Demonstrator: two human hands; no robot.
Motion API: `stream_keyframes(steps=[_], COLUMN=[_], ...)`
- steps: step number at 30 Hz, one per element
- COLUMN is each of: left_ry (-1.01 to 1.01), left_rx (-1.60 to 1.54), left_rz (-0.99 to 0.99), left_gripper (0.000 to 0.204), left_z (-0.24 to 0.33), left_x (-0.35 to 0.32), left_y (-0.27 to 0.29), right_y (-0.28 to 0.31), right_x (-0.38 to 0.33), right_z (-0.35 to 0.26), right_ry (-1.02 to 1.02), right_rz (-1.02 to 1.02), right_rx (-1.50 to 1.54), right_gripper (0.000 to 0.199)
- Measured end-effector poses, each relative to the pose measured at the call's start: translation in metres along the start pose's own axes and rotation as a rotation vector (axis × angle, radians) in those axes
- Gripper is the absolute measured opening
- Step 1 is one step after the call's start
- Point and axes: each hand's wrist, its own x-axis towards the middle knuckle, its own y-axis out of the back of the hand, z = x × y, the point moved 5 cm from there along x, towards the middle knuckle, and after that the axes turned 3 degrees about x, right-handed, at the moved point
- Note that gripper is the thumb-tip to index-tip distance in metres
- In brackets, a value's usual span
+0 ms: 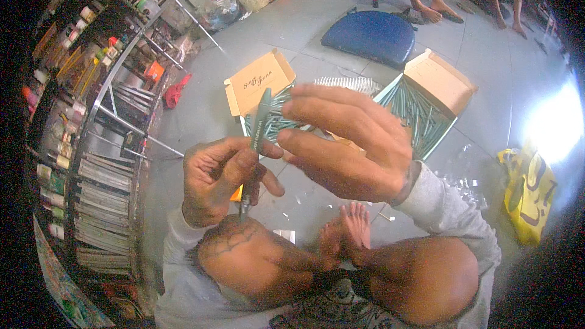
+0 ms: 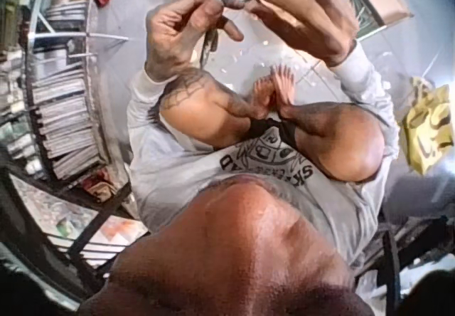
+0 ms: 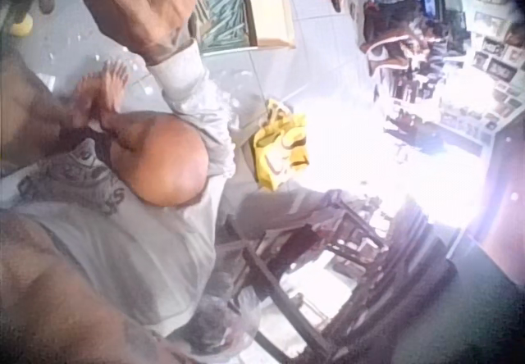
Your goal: The person assembles pens by inserting small internal components and a wooden stick into the pen barrels.
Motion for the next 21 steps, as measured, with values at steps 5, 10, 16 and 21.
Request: stream_keyframes(steps=[5, 10, 16, 21], left_ry=[-0.034, -0.086, -0.065, -0.061], left_rx=[0.038, 0.066, 0.031, 0.049], left_rz=[0.076, 0.084, 0.085, 0.082], left_gripper=[0.037, 0.039, 0.037, 0.036], left_z=[-0.007, -0.010, -0.013, -0.009], left_x=[0.003, 0.002, 0.002, 0.001], left_y=[-0.002, -0.002, -0.002, -0.004], right_y=[-0.008, -0.014, -0.019, -0.018], right_x=[-0.005, -0.004, 0.000, 0.001], right_z=[0.003, 0.005, 0.004, 0.001], right_ry=[0.088, 0.056, 0.049, 0.050], right_rz=[-0.088, -0.070, -0.063, -0.062], right_rx=[-0.003, 0.006, 0.026, 0.006], right_gripper=[0.034, 0.036, 0.037, 0.036])
